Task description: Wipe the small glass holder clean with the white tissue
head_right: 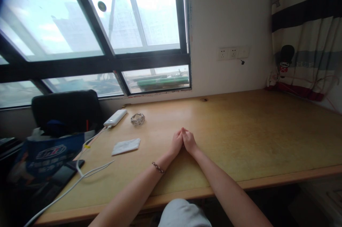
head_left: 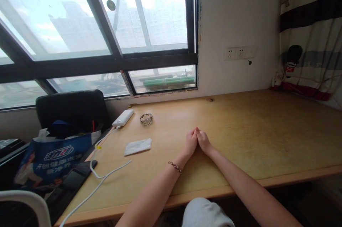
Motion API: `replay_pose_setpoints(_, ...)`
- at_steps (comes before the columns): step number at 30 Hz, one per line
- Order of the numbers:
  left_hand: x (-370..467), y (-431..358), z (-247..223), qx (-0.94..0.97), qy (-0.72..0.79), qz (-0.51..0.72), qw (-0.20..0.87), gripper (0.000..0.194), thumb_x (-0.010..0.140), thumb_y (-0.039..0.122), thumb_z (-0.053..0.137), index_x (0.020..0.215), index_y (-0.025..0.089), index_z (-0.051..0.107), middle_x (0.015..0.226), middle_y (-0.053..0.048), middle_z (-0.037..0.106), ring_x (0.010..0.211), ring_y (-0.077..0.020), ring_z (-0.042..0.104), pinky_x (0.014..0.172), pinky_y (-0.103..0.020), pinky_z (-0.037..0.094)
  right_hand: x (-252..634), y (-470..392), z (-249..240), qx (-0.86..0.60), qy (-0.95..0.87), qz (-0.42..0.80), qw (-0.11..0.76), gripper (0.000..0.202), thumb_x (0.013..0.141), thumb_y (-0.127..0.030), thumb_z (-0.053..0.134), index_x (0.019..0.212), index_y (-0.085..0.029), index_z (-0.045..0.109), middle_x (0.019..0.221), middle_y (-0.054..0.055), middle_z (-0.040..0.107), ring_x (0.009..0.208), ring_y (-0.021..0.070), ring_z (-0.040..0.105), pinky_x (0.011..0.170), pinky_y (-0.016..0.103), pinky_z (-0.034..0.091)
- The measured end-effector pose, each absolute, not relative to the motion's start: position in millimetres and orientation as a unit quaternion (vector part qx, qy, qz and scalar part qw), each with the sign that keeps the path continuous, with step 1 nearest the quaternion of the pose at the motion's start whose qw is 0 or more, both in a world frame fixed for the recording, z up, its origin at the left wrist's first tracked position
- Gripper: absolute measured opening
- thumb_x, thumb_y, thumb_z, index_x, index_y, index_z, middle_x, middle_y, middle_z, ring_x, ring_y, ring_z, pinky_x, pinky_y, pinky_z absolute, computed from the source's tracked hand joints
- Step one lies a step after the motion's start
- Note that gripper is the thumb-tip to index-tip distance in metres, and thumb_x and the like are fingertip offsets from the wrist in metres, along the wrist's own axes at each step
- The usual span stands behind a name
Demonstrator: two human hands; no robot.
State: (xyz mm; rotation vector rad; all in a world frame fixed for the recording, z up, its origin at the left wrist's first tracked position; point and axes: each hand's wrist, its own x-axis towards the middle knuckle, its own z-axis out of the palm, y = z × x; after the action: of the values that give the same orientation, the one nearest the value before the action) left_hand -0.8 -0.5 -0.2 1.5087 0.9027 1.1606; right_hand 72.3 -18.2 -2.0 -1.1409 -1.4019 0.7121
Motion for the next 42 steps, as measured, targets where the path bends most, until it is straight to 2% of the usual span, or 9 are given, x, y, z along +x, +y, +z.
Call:
replay_pose_setpoints(16, -0.4, 0.5, -1.0, 0.623, 0.373, 0.483, 0.49, 0.034, 0.076, 0.04, 0.038, 0.064, 0.012, 0.054, 0.054, -0.001, 0.051, 0.054, -0.0115, 0.045, 0.053, -0.022, 0.038, 72.4, -16.5, -4.3, -0.488, -0.596, 0.298, 0.564, 0.059, 0.079, -0.059, 0.022, 0.048, -0.016, 0.049, 0.051, 0.004, 0.054, 0.053, 0.0144, 0.05, 0.054, 0.024, 0.039)
replay_pose_setpoints(35, -1.0, -0.4, 0.2, 0.623, 0.38, 0.477, 0.491, 0.036, 0.077, 0.041, 0.037, 0.063, 0.012, 0.054, 0.053, -0.001, 0.051, 0.053, -0.012, 0.046, 0.053, -0.023, 0.038, 71.8, -18.5, -0.2, -0.495, -0.594, 0.297, 0.56, 0.064, 0.076, -0.063, 0.022, 0.053, -0.015, 0.057, 0.053, 0.005, 0.057, 0.054, 0.0157, 0.052, 0.053, 0.025, 0.039)
replay_pose_setpoints(42, -0.4, -1.2, 0.2, 0.637, 0.361, 0.478, 0.485, 0.037, 0.078, 0.04, 0.035, 0.065, 0.012, 0.054, 0.061, -0.004, 0.056, 0.061, -0.0139, 0.051, 0.059, -0.025, 0.04, 71.7, -18.3, -0.6, -0.497, -0.598, 0.28, 0.563, 0.061, 0.079, -0.059, 0.023, 0.051, -0.015, 0.055, 0.052, 0.005, 0.056, 0.054, 0.015, 0.051, 0.052, 0.025, 0.038)
